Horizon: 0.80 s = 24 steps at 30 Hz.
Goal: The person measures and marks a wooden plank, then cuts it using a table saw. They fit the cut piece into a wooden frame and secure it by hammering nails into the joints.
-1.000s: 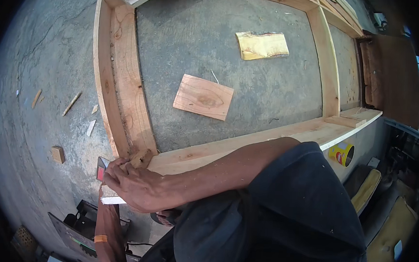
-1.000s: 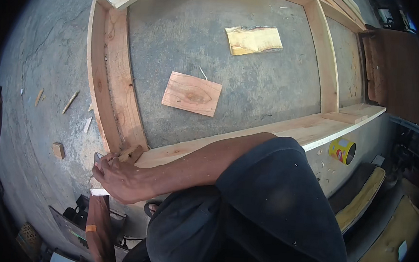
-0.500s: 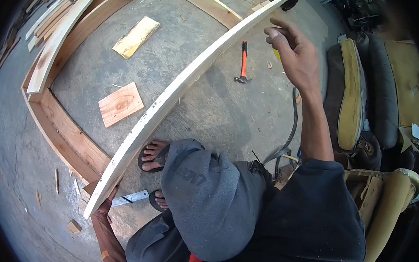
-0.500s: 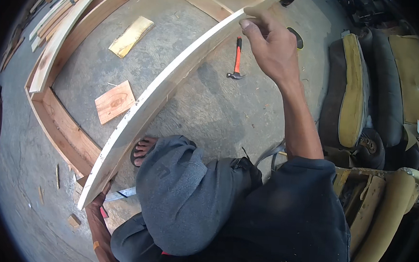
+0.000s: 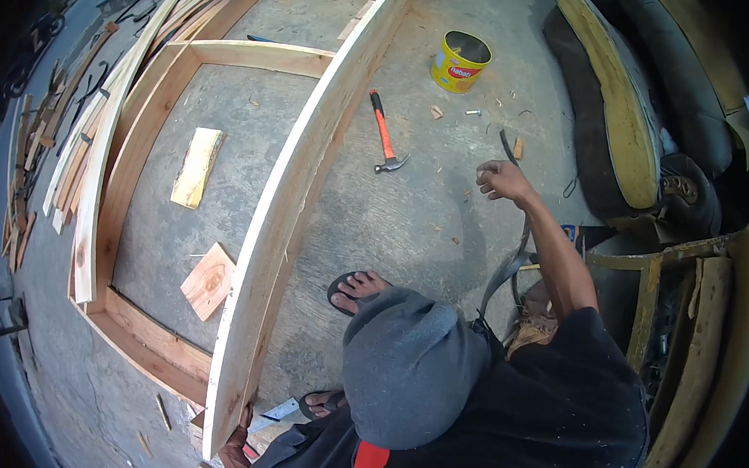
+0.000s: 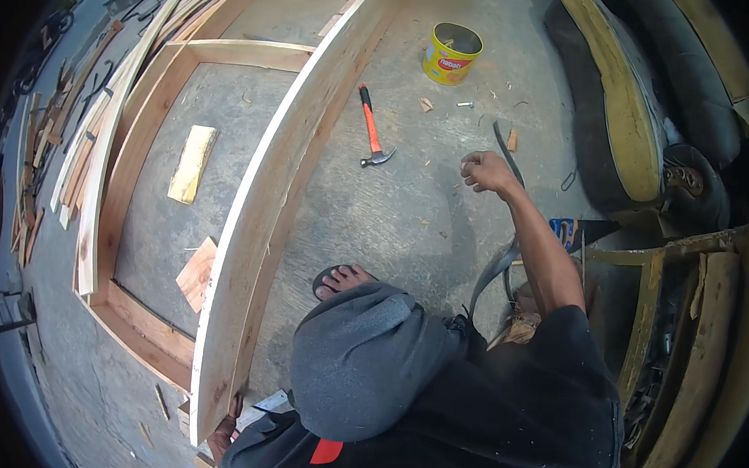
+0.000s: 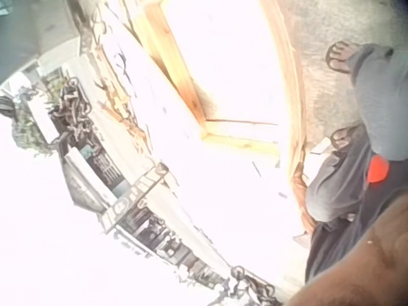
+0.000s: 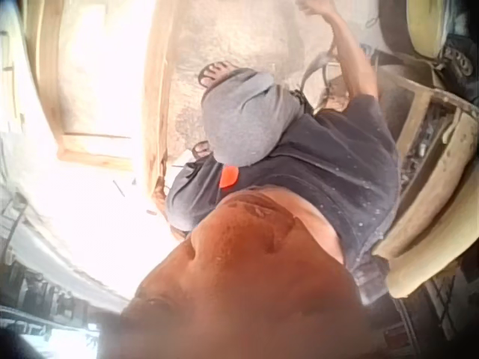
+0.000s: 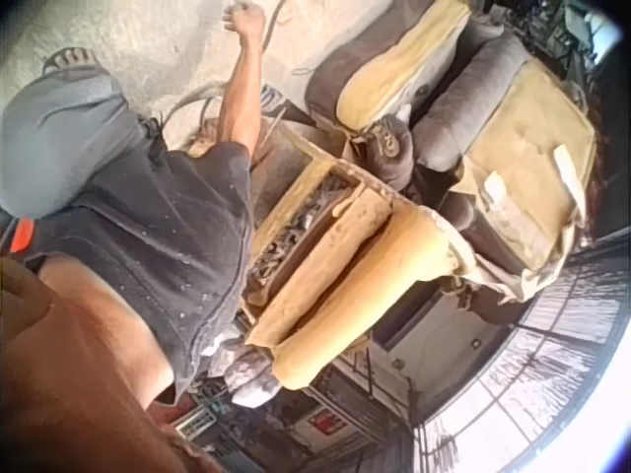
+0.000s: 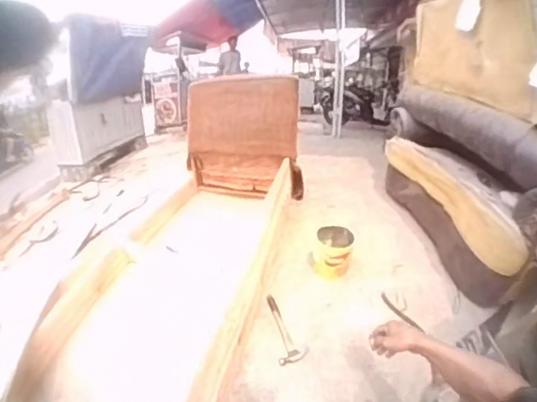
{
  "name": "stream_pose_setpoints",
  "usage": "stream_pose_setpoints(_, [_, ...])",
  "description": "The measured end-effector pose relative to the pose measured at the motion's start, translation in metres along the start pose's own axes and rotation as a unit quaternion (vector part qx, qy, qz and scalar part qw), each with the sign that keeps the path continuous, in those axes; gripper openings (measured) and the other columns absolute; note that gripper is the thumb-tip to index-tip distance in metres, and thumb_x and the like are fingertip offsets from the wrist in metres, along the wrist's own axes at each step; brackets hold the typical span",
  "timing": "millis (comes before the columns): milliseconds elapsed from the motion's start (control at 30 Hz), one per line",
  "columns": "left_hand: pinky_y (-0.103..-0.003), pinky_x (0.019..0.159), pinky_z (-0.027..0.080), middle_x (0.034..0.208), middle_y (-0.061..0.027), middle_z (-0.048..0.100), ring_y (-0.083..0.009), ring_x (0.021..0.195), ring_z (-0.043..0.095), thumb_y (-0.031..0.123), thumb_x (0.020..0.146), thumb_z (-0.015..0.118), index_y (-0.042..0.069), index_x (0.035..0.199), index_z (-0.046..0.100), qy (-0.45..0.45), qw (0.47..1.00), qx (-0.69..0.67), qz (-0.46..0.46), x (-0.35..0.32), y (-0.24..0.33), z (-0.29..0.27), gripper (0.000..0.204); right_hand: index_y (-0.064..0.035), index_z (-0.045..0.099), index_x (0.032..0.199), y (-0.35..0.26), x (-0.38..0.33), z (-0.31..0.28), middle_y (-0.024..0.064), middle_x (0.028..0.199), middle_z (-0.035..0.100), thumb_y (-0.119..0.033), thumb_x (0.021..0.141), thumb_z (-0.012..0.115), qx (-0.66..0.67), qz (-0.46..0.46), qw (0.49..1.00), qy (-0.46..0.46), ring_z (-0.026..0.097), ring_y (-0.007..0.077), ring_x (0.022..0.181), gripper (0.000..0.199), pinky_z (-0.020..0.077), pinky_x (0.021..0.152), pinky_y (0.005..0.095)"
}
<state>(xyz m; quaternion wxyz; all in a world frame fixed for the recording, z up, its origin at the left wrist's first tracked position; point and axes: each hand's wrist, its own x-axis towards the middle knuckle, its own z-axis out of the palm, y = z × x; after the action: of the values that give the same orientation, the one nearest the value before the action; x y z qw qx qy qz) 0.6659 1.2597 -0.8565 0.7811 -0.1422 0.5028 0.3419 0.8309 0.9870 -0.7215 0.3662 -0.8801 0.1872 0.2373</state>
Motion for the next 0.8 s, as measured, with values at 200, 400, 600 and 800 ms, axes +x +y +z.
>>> stream_pose_setpoints(200, [-0.055,0.126,0.012,0.161,-0.0073,0.039,-0.0317,0.15,0.031,0.05,0.106,0.042,0.021,0.157,0.035,-0.126,0.991,0.045,0.021,0.059,0.0,-0.059,0.059,-0.0074,0.054,0.142,-0.02,0.194,-0.077,0.0217,0.131,0.062,-0.021,0.088,0.067,-0.264,-0.155,0.913,0.271,0.061,0.038,0.12,0.057,0.0513,0.102,0.0447])
stream_pose_setpoints(400, [-0.056,0.125,0.014,0.16,-0.0069,0.039,-0.0306,0.151,0.03,0.051,0.106,0.04,0.02,0.156,0.035,-0.403,0.914,-0.003,-0.039,0.095,0.012,-0.101,0.059,-0.016,0.042,0.151,-0.072,0.291,-0.091,0.0231,0.151,0.044,-0.016,0.083,0.07,-0.27,-0.167,0.923,0.219,0.048,0.0398,0.136,0.073,0.0444,0.112,0.0446])
stream_pose_setpoints(600, [-0.057,0.125,0.017,0.16,-0.0065,0.039,-0.0295,0.151,0.029,0.053,0.106,0.038,0.019,0.156,0.035,-0.584,0.806,-0.027,-0.092,0.117,0.022,-0.112,0.06,-0.0025,0.072,0.1,-0.076,0.233,-0.044,0.0202,0.094,0.065,-0.015,0.091,0.065,-0.276,-0.271,0.862,0.326,0.066,0.0413,0.091,0.017,0.0522,0.079,0.0492])
stream_pose_setpoints(800, [-0.053,0.119,0.031,0.148,-0.0108,0.053,-0.0322,0.139,0.046,0.056,0.107,0.037,0.023,0.151,0.045,-0.509,0.853,-0.017,-0.115,0.093,0.02,-0.103,0.055,-0.0047,0.073,0.095,-0.013,0.031,0.027,0.0119,0.086,0.062,-0.013,0.083,0.077,-0.211,-0.355,0.896,0.162,0.064,0.0314,0.087,0.015,0.0534,0.074,0.042])
